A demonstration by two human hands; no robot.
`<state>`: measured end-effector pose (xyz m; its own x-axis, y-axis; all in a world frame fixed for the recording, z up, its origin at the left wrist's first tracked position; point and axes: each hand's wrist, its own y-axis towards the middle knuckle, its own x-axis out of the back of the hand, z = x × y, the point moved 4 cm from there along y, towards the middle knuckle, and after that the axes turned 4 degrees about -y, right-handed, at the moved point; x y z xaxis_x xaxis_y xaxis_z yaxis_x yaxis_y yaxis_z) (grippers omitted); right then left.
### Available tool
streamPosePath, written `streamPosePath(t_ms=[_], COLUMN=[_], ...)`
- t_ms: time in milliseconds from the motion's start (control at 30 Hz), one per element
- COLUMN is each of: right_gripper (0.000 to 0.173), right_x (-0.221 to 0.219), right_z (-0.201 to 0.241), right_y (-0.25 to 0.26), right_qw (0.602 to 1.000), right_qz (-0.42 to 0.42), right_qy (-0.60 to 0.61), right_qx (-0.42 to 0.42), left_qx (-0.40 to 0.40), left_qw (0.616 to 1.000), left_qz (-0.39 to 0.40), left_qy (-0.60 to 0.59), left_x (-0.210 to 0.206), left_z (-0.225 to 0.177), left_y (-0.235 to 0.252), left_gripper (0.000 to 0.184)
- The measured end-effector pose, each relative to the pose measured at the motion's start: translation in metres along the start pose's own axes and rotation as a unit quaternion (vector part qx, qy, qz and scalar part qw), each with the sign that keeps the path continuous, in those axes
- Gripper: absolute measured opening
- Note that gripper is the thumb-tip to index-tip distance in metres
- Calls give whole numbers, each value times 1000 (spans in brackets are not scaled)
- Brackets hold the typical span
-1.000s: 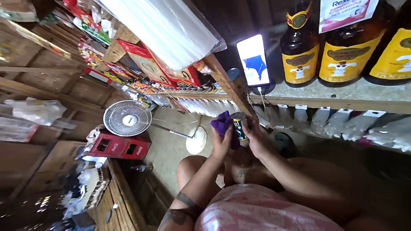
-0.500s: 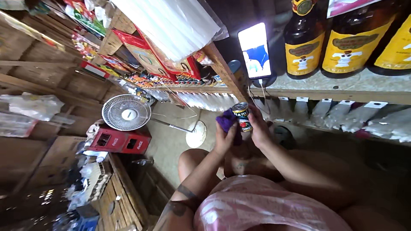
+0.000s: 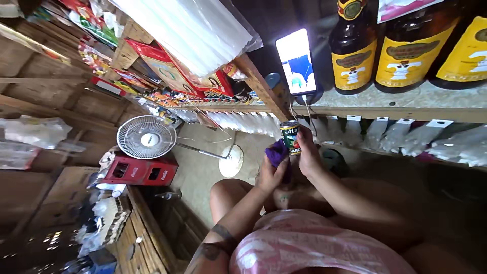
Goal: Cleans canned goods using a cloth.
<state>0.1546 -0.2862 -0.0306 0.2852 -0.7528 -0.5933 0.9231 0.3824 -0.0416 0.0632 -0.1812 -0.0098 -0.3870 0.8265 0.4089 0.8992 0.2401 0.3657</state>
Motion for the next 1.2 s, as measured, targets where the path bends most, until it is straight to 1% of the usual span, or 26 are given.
streamPosePath(t_ms=[33, 100, 167, 233, 300, 367, 433, 467, 500, 533, 600, 633, 733, 833, 900, 967, 1033, 1100, 1200], right_gripper=[49, 45, 52, 61, 72, 80, 83, 82, 78, 67, 52, 51, 58, 55, 56, 65, 73, 72, 65], right_x=[-2, -7, -11, -15, -16, -14, -9, -5, -2, -1, -1, -2, -8, -14, -17, -17, -13, -8, -2], right_z=[2, 3, -1, -4, -5, -4, -1, 0, 2, 5, 9, 9, 6, 0, -1, -1, 0, 3, 5], right_y=[-2, -4, -8, -12, -13, -11, -8, -6, -4, -3, -3, -4, -7, -9, -13, -15, -13, -9, -4], right_qw=[1000, 999, 997, 994, 993, 996, 999, 1000, 1000, 1000, 1000, 1000, 999, 998, 997, 997, 998, 999, 999], right_qz=[4, 16, 53, 85, 95, 73, 46, 29, 12, -1, -6, 0, 28, 58, 78, 74, 46, 19, -5], right_qy=[-9, -26, -40, -42, -37, -25, -13, -2, 5, 12, 25, 27, 21, 9, 3, -18, -34, -33, -29], right_qx=[-9, -32, -50, -57, -61, -48, -21, -10, 0, 6, 8, 3, -21, -24, -21, -21, -23, -26, -30], left_qx=[-6, -11, -4, 5, 0, 3, 20, 26, 30, 33, 25, 18, -3, -12, -14, -19, -12, -2, 23], left_qw=[1000, 999, 996, 993, 993, 996, 998, 999, 999, 999, 999, 1000, 999, 994, 993, 995, 998, 999, 1000], left_qz=[-6, -41, -82, -102, -99, -84, -53, -29, -6, 12, 23, 16, -34, -91, -103, -93, -68, -37, 0], left_qy=[-4, -20, -45, -61, -56, -44, -31, -26, -20, -16, -11, -13, -37, -61, -58, -28, 0, 6, 12], left_x=[3, 9, 16, 21, 21, 15, 6, 1, -3, -5, -5, -2, 8, 20, 22, 18, 10, 1, -6], left_z=[-1, -8, -16, -17, -16, -13, -11, -10, -8, -6, -5, -6, -14, -23, -23, -20, -12, -4, -4], left_y=[3, 13, 25, 34, 35, 28, 16, 9, 3, -1, -2, 0, 12, 27, 31, 27, 19, 9, 0], left_gripper=[58, 55, 52, 50, 49, 50, 54, 55, 56, 58, 58, 58, 56, 51, 50, 53, 56, 57, 59])
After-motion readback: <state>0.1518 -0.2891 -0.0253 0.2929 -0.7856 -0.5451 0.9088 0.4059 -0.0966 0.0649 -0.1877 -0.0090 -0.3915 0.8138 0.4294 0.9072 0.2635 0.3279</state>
